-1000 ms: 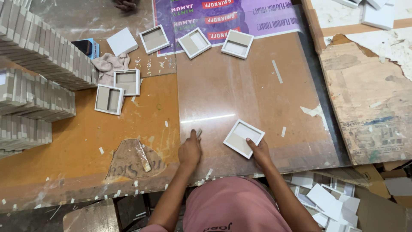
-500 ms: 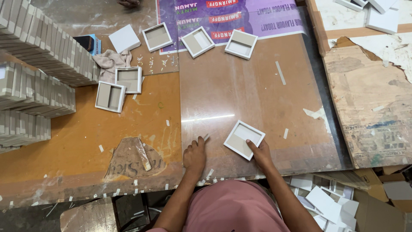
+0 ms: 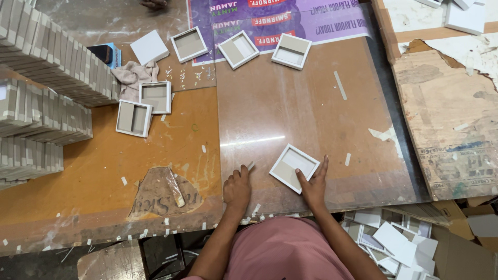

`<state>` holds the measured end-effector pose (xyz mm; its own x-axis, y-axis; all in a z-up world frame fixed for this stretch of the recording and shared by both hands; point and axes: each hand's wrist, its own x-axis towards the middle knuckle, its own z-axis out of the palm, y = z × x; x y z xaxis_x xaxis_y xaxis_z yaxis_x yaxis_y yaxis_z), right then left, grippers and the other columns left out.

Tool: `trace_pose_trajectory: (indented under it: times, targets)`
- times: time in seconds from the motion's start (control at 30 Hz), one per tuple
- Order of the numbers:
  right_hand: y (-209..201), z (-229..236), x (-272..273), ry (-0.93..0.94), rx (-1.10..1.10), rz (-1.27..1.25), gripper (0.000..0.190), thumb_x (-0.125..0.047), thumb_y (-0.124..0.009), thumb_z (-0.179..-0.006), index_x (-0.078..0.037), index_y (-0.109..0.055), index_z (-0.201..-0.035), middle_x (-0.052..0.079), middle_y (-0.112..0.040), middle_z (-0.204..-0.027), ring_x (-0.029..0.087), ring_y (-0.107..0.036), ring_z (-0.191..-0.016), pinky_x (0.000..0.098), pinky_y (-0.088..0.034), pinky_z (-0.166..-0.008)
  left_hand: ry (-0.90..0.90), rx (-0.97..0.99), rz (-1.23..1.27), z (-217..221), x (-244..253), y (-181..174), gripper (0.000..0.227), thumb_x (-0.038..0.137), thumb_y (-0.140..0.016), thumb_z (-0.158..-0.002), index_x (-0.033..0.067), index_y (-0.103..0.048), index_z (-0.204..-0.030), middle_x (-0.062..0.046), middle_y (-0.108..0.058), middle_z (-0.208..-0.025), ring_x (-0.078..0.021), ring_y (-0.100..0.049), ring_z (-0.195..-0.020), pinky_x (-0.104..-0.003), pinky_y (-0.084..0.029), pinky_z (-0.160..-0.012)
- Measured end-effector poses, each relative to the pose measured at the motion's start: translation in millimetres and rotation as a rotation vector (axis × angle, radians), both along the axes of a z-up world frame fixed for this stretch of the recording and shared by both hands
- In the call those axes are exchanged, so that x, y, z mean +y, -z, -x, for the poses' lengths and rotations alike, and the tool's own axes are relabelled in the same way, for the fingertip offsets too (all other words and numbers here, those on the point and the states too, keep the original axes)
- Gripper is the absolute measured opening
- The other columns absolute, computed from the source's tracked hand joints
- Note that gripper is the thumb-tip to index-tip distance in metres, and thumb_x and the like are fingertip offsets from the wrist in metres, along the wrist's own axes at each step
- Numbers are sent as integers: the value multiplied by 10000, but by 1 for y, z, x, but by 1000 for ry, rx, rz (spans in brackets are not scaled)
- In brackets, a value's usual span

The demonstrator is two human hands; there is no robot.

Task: The person assembles small white cardboard boxes by folding flaps and pressing edges together. They handle each box one at a time, aligning and securing the sides, then placing the finished boxes on the table.

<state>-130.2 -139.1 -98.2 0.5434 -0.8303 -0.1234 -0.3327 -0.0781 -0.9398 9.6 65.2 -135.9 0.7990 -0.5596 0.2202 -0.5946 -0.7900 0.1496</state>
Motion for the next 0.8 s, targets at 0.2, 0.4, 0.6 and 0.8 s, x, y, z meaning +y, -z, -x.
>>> trace_pose_trajectory:
  times: [0.2,0.4,0.6,0.8]
  targets:
    - [0,-1,-6,-59,71,27,719,-176,-803,-852,-61,-413,-1445,200,-747,-1087,243,-753,-949,359,-598,-806,-1,6,-1,-1,-2,6,304,210,-636,-914,94,-607,-1194,-110,-680,-859,-286,-707,-702,-421,-571,-584]
    - [10,-1,-6,-79,63,-20,670,-180,-805,-840,-53,-433,-1383,190,-747,-1058,225,-757,-920,342,-610,-773,-9,-34,20,0,0,6,271,207,-636,-921,100,-611,-1169,-97,-676,-851,-279,-703,-697,-414,-566,-580]
    - [6,-3,-9,-106,71,10,700,-190,-807,-852,-52,-417,-1417,208,-738,-1074,236,-753,-919,350,-611,-768,-6,-60,13,-1,-2,3,247,205,-639,-931,97,-630,-1152,-86,-672,-822,-260,-697,-666,-393,-558,-548]
    - [5,-2,-6,-102,95,-9,738,-210,-795,-848,-67,-399,-1454,214,-741,-1061,241,-760,-898,349,-615,-756,-11,-96,17,1,0,2,239,203,-639,-934,101,-636,-1151,-82,-677,-827,-256,-697,-662,-387,-558,-549]
